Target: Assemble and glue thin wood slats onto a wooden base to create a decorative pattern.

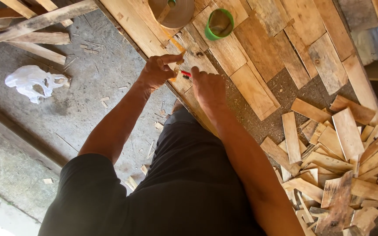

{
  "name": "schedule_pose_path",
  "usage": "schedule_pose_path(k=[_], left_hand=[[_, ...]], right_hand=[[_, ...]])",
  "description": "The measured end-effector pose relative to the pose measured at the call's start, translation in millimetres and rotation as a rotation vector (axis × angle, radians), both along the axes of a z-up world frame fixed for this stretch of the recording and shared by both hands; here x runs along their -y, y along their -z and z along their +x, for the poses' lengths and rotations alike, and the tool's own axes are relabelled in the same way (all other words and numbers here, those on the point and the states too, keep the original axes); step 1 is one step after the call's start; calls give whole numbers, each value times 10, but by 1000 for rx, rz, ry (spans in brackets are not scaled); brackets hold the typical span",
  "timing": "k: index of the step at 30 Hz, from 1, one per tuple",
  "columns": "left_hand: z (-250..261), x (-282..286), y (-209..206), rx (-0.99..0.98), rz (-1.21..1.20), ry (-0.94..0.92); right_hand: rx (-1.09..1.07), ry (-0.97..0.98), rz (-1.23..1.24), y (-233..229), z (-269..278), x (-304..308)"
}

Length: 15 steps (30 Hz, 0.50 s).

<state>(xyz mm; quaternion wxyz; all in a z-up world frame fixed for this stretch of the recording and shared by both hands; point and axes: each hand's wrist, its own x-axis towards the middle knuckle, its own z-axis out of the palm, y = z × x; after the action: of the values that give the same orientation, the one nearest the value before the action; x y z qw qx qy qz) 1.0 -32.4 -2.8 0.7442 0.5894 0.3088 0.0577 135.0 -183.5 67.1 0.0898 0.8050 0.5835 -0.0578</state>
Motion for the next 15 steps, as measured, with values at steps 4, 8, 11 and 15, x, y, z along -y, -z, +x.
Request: schedule_pose_path(k=[4,8,11,15], left_hand=[[19,-150,6,158,-114,-80],[-56,-191,-87,80,102,-13],[-116,-147,-70,111,185,-76],[-182,-13,101,65,201,-158]], right_hand=[[-74,17,-51,58,28,163],[-267,246,-9,143,196,633],[-437,463,105,-43,341,1093],[-659,663,235,-20,523,2032]])
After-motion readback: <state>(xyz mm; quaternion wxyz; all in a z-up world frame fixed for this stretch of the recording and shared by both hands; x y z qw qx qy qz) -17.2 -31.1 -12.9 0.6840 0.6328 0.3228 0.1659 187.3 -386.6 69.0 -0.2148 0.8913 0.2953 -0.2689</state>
